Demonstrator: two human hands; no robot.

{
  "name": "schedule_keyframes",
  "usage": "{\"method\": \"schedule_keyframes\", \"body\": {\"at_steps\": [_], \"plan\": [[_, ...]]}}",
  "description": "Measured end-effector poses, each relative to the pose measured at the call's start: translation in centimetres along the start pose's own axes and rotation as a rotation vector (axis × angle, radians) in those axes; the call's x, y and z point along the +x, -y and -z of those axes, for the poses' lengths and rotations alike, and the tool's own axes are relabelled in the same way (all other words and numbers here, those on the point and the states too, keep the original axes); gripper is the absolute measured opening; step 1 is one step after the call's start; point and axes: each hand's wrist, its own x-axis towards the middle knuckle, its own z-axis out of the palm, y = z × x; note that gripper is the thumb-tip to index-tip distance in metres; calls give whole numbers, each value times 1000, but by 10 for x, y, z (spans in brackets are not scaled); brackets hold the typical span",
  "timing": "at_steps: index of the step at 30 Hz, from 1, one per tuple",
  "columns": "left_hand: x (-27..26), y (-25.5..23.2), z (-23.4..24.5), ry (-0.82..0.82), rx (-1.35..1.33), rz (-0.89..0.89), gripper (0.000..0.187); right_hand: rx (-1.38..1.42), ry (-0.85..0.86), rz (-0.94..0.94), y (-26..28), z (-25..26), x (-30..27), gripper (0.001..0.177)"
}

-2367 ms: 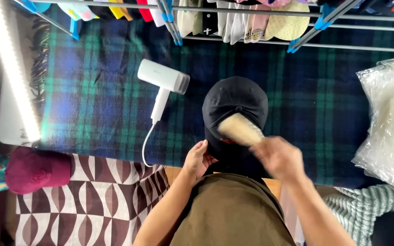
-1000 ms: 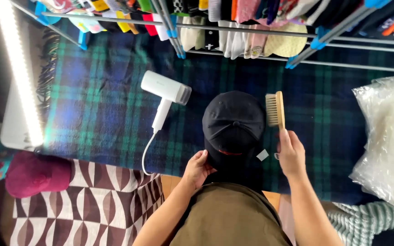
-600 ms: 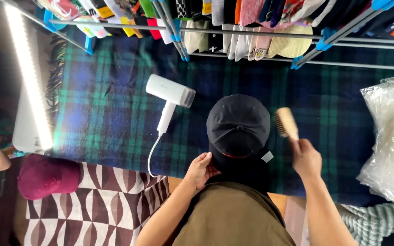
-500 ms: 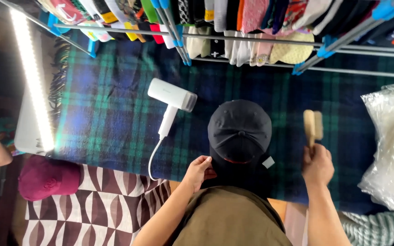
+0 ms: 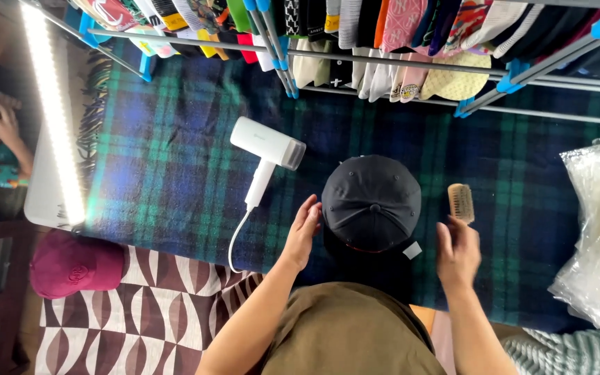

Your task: Cleaning and reshaping a black baseball cap using a hair dryer, a brush, and a wooden shaping block.

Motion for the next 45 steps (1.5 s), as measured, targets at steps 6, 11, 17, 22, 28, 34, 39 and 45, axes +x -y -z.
{"method": "schedule_keyframes", "body": {"at_steps": [6,11,17,22,28,34,39,45], "plan": [[33,22,-13,110,-276,1,73,1204,451,-804,94,-33,30,81],[37,19,-22,106,-296,4,72,1259,399,-945,127,-17,41,95],[86,-38,-48,131,-229,-87,74,1391,377,-838,148,-25,105,91],[135,-52,-59,127,-209,-116,76,1370,410,-789,172,-36,143,93],[112,-59,-64,61,-193,-90,77,1354,403,-764,154,-43,135,89],[56,-96,-78,75,-124,-273,66,1474,321,-628,164,-18,111,76],[-24,-139,-77,62,-60,-433,54,1321,201,-252,215,64,62,43],[-78,-151,-57,-131,-444,392,82,1790,640,-164,153,102,-7,57]]}}
